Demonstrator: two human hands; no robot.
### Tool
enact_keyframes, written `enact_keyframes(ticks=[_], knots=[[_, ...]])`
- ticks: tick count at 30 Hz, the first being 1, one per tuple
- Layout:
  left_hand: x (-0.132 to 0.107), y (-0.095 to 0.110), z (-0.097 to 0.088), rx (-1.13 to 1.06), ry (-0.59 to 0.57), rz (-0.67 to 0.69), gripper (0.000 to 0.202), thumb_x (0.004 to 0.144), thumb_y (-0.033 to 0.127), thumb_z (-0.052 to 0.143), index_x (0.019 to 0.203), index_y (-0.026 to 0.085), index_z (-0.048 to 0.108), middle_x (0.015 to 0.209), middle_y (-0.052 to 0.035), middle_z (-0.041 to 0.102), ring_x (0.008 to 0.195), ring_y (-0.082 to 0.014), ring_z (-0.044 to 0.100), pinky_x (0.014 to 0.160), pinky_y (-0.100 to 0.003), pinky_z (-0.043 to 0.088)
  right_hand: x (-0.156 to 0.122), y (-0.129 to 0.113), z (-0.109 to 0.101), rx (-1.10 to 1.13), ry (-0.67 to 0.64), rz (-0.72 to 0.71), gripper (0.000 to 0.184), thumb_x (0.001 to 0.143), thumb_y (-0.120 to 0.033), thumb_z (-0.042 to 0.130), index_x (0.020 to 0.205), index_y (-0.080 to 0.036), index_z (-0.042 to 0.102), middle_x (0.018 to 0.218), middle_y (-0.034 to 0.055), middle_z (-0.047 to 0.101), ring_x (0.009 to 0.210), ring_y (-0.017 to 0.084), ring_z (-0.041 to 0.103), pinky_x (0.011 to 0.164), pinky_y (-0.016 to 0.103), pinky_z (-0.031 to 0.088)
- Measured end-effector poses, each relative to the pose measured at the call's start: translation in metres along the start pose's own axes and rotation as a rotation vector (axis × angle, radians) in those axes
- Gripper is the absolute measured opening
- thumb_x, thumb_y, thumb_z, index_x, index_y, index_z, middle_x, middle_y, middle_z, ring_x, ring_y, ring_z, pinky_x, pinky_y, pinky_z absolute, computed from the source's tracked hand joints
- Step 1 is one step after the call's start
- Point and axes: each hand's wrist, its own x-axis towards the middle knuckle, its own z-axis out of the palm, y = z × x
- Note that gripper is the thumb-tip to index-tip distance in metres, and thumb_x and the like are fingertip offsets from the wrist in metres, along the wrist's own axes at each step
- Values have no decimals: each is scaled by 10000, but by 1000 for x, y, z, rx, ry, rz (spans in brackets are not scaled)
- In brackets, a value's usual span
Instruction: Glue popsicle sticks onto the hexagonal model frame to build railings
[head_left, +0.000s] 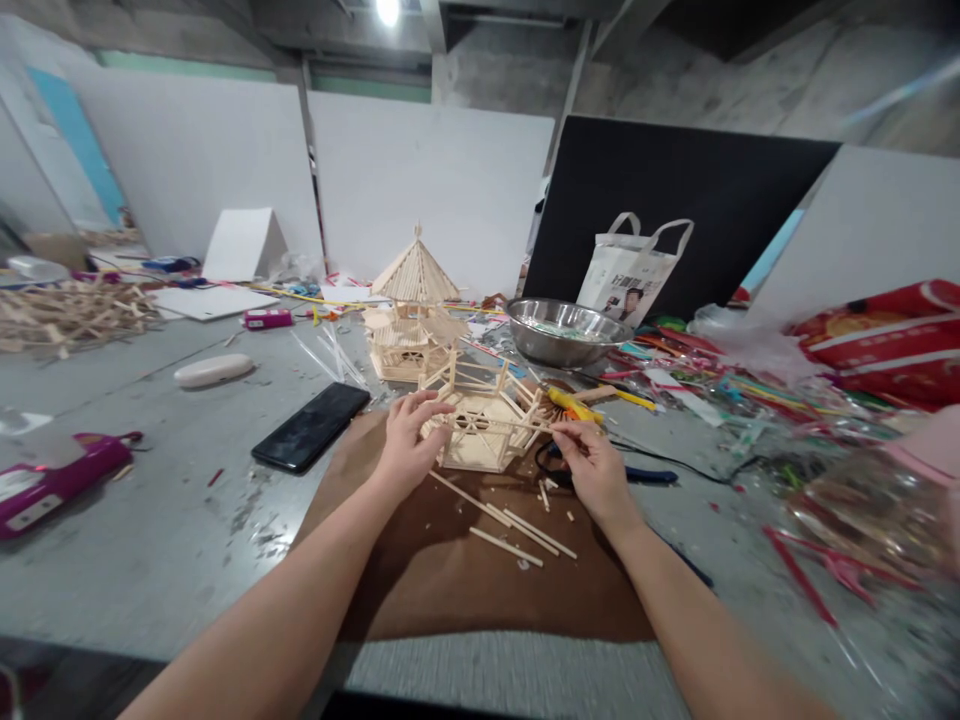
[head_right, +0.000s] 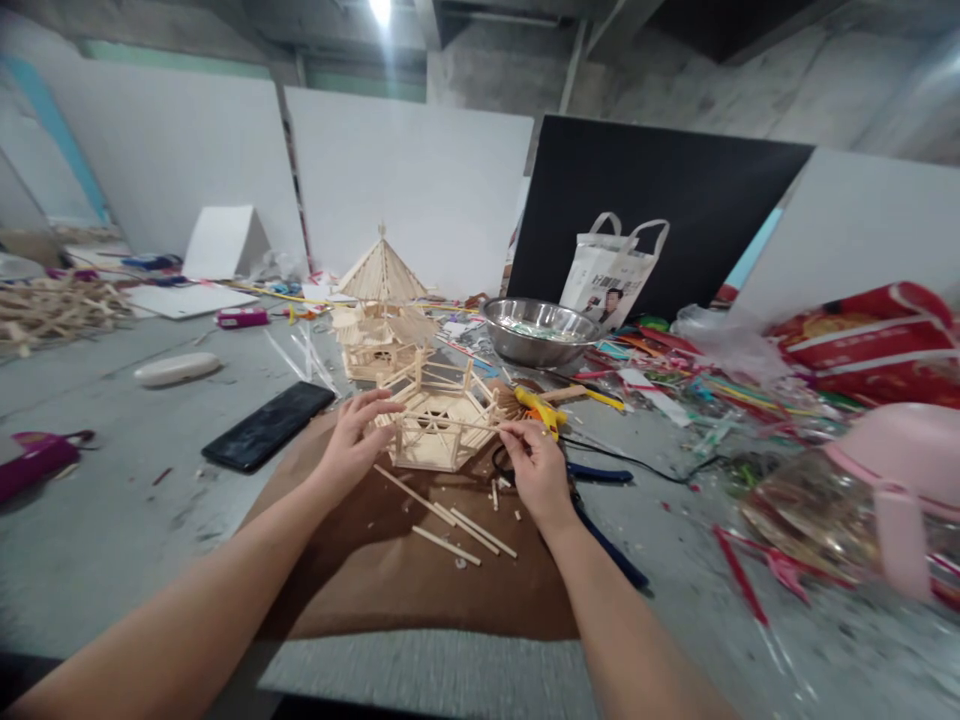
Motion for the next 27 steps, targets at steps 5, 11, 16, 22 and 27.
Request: enact_keyframes(ticks=[5, 11, 16, 22, 27], knots=[[0, 1, 2, 0, -22, 50, 190, 718, 284, 526, 879, 241, 617, 1064, -32, 539, 1055, -192, 404, 935, -377, 260, 0, 4, 0, -3, -2, 3, 185, 770, -336, 475, 826, -195, 582, 822, 45, 558, 775, 175, 526, 700, 333, 434], [3, -1, 4, -18, -22, 25, 145, 706, 285, 553, 822, 230, 621, 1045, -31, 563, 1046, -194, 415, 928, -377, 273, -1, 8, 1, 9, -24, 21, 198, 773, -344, 465, 852, -204, 581, 860, 52, 554, 761, 177, 530, 635, 313, 442], [4, 0, 2, -57, -52, 15, 136, 711, 279, 542, 812, 217, 609, 1052, -41, 567, 1043, -188, 423, 925, -371, 281, 0, 6, 2, -23, -4, -2, 194, 774, -333, 464, 842, -197, 586, 849, 50, 556, 781, 177, 525, 675, 314, 430], [6, 1, 5, -77, -43, 10, 155, 728, 291, 519, 818, 202, 608, 1017, -52, 588, 1025, -179, 446, 921, -363, 285, 4, 0, 2, -61, 15, -70, 171, 780, -307, 462, 807, -192, 587, 806, 44, 556, 786, 171, 519, 722, 317, 414], [7, 1, 7, -28, -15, 32, 133, 731, 292, 517, 773, 209, 612, 1005, -40, 597, 1012, -176, 454, 930, -366, 270, 5, -2, 2, -106, 40, -117, 166, 787, -290, 458, 822, -191, 586, 812, 49, 558, 801, 170, 519, 745, 317, 408]])
